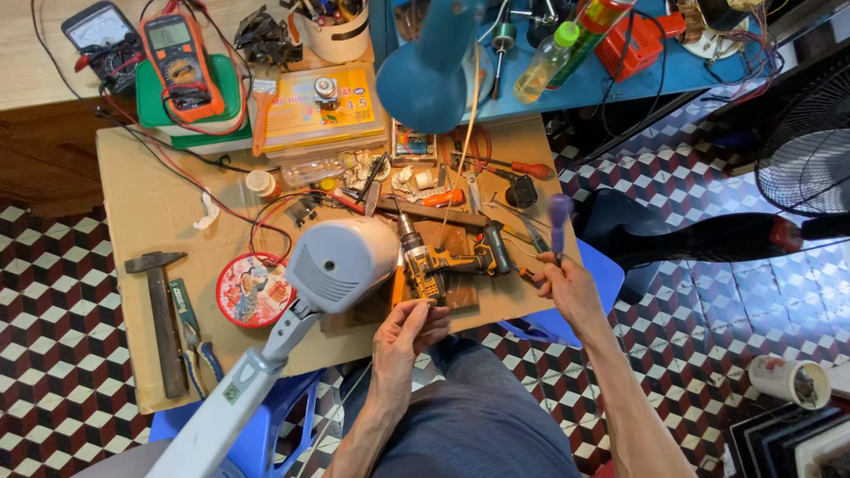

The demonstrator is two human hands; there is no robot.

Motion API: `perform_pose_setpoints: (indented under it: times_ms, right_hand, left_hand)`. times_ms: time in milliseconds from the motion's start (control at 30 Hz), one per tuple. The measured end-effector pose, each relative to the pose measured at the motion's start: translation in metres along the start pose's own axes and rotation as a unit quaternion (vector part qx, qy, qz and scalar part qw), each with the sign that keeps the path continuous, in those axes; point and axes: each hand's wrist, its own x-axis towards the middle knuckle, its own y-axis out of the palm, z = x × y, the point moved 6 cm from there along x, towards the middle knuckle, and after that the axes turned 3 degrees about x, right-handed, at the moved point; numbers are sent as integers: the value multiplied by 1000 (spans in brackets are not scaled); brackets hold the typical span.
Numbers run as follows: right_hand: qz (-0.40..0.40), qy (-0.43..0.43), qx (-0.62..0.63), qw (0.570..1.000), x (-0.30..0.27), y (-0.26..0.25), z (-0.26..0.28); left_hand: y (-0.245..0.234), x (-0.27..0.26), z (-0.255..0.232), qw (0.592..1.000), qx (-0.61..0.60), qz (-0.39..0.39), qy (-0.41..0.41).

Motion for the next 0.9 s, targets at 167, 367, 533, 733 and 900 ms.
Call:
perform_pose_setpoints:
  times_ms: [167,367,533,733,900]
  right_hand:
    - [-10,-74,-226,971,83,6,-54]
    - [58,-82,-227,969,118,40,-64]
    - [17,-236,-244,940,138,47,-14]
    - [3,-204,-283,937,240,89,-2]
    - [55,-105,-444,888,296,126,-30]
  left_hand:
    - [19,8,36,996,-21,-80,-32]
    - [15,7,64,982,-12,-183,-51]
    - [15,15,73,970,-34,-233,-56]
    - [20,25,81,962,-79,-254,-61]
    - [20,18,85,959,-84,-264,-64]
